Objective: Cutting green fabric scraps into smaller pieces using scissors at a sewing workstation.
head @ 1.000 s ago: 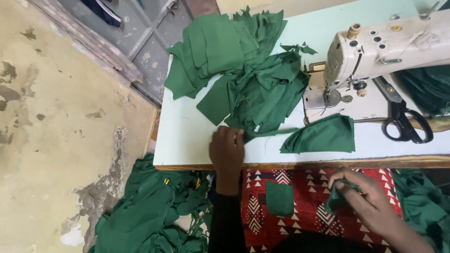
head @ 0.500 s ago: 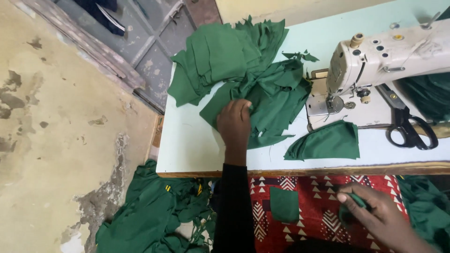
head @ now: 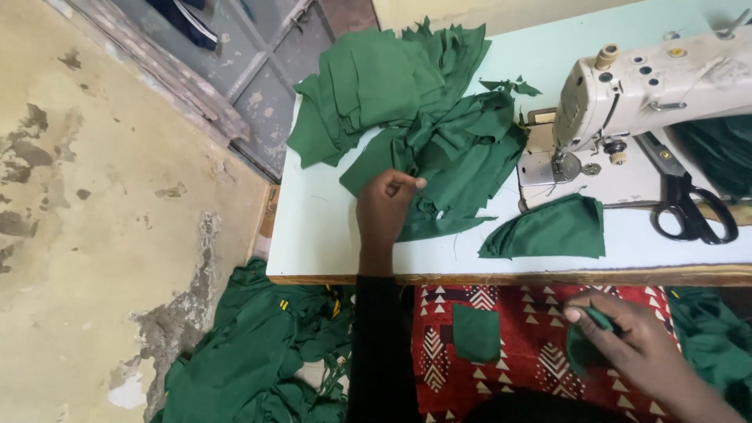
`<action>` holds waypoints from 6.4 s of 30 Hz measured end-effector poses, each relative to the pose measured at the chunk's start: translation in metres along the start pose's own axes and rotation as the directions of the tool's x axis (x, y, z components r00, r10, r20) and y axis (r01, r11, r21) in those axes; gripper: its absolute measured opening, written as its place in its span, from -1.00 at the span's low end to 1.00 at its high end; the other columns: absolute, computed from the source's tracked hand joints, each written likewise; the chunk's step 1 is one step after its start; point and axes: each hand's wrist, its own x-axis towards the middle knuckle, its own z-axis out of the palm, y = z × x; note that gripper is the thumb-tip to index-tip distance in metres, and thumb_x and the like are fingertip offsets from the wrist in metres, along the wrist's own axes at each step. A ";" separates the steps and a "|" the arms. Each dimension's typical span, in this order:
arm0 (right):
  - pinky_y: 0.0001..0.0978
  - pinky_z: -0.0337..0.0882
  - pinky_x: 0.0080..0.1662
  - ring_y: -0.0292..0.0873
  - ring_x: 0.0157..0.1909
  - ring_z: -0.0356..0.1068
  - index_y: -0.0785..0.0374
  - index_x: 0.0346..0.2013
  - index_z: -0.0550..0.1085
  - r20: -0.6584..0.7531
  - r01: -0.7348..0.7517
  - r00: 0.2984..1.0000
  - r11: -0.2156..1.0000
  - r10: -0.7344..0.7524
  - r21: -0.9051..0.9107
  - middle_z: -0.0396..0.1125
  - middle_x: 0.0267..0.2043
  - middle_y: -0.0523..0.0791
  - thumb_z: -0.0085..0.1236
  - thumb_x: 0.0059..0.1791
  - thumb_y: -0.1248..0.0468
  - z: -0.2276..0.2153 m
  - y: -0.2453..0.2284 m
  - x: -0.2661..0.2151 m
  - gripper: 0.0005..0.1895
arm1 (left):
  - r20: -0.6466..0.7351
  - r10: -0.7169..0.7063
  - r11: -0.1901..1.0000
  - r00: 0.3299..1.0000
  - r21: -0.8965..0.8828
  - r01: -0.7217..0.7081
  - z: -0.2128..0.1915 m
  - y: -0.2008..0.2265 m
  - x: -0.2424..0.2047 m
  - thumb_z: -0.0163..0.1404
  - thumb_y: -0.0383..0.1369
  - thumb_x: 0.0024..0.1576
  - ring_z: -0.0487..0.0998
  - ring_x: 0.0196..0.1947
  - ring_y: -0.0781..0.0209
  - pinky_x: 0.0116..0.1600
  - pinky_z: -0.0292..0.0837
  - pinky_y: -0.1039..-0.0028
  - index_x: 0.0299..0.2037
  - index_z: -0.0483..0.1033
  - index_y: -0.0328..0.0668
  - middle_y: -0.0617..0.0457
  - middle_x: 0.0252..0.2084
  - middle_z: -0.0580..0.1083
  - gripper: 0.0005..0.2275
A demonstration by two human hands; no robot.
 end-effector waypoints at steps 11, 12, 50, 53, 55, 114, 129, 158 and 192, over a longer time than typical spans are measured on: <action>-0.42 0.50 -0.21 -0.25 -0.37 0.57 0.12 -0.29 0.68 -0.040 0.045 0.998 0.998 -0.043 0.048 0.59 -0.43 -0.19 0.14 -0.02 0.18 -0.004 0.007 -0.006 -0.81 | 0.163 0.222 0.969 0.961 0.074 -0.236 -0.006 -0.062 -0.016 -0.14 -0.64 0.13 0.48 0.14 -0.07 0.02 0.48 0.14 -0.02 0.60 0.06 0.00 0.10 0.54 -0.63; -0.42 0.50 -0.21 -0.25 -0.37 0.57 0.12 -0.29 0.68 -0.036 0.055 0.998 0.997 -0.054 0.050 0.59 -0.43 -0.19 0.14 -0.02 0.18 -0.004 0.000 -0.004 -0.81 | 0.153 0.222 0.969 0.963 0.079 -0.236 -0.002 -0.065 -0.015 -0.14 -0.64 0.13 0.48 0.14 -0.07 0.02 0.48 0.14 -0.02 0.60 0.06 0.00 0.10 0.54 -0.63; -0.33 0.38 -0.44 -0.10 -0.51 0.42 0.19 -0.30 0.54 -0.143 -0.314 0.927 0.927 0.346 0.206 0.39 -0.44 -0.07 0.08 0.15 0.22 -0.064 -0.002 0.069 -0.81 | 0.392 0.145 0.976 0.908 -0.209 -0.066 0.081 0.069 -0.131 0.02 -0.28 0.25 0.67 -0.18 0.12 -0.21 0.56 0.34 -0.09 0.60 -0.10 0.07 -0.14 0.65 -0.84; -0.32 0.11 -0.39 -0.22 -0.51 0.15 0.16 -0.50 0.43 -0.225 -0.214 0.954 0.976 0.198 -0.049 0.23 -0.52 -0.16 0.12 0.14 0.19 -0.061 -0.008 0.107 -0.68 | 0.328 0.108 0.994 0.939 -0.060 -0.093 0.088 0.076 -0.114 0.06 -0.34 0.24 0.66 -0.26 0.19 -0.22 0.56 0.39 -0.11 0.60 -0.08 0.11 -0.20 0.64 -0.89; -0.22 0.22 -0.24 -0.11 -0.36 0.31 0.25 -0.17 0.48 -0.251 -0.268 0.940 0.956 0.232 -0.122 0.35 -0.21 -0.05 0.13 0.08 0.11 -0.056 0.007 0.126 -0.75 | 0.275 0.094 0.996 0.957 -0.028 -0.090 0.103 0.056 -0.110 0.09 -0.30 0.22 0.63 -0.31 0.18 -0.29 0.51 0.35 -0.16 0.59 -0.02 0.14 -0.25 0.62 -0.93; -0.03 0.30 -0.27 0.13 -0.11 0.25 0.50 0.14 0.31 -0.411 0.102 0.824 0.814 -0.391 -0.571 0.13 -0.01 0.14 0.31 0.17 0.18 -0.007 0.018 0.130 -0.51 | 0.174 0.353 0.841 0.919 0.372 -0.394 0.076 0.005 -0.069 0.36 -0.28 -0.05 0.41 -0.01 0.03 -0.07 0.31 0.14 0.00 0.56 0.07 0.17 -0.01 0.45 -0.60; -0.48 0.35 -0.27 -0.31 -0.32 0.34 0.22 -0.19 0.47 0.050 0.125 0.981 0.813 -0.186 0.569 0.34 -0.36 -0.18 0.15 0.01 0.37 0.046 -0.059 0.059 -0.91 | 0.217 0.072 0.755 0.974 -0.650 0.089 0.008 0.090 -0.134 0.13 -0.38 0.16 0.38 -0.36 0.35 -0.22 0.33 0.52 -0.23 0.36 -0.06 0.17 -0.37 0.34 -0.84; -0.19 0.31 -0.21 0.00 -0.29 0.36 0.39 -0.43 0.48 -0.053 0.050 0.998 0.783 -0.021 0.620 0.38 -0.38 0.08 -0.15 0.06 0.30 -0.022 -0.015 0.017 -0.70 | -0.211 -0.077 0.935 0.974 -0.356 -0.003 0.038 -0.007 0.002 -0.06 -0.34 0.26 0.58 -0.24 0.23 -0.15 0.53 0.41 -0.07 0.52 -0.14 0.07 -0.21 0.58 -0.85; -0.16 0.15 -0.47 -0.01 -0.55 0.30 0.08 -0.17 0.52 -0.276 -0.254 0.953 0.828 0.126 -0.500 0.33 -0.58 -0.03 0.29 0.06 -0.12 -0.054 0.019 0.152 -0.64 | 0.235 0.004 0.999 0.972 0.050 -0.017 0.101 0.038 -0.101 0.19 -0.29 0.19 0.45 -0.52 0.28 -0.45 0.37 0.51 -0.19 0.51 -0.06 0.12 -0.46 0.49 -0.87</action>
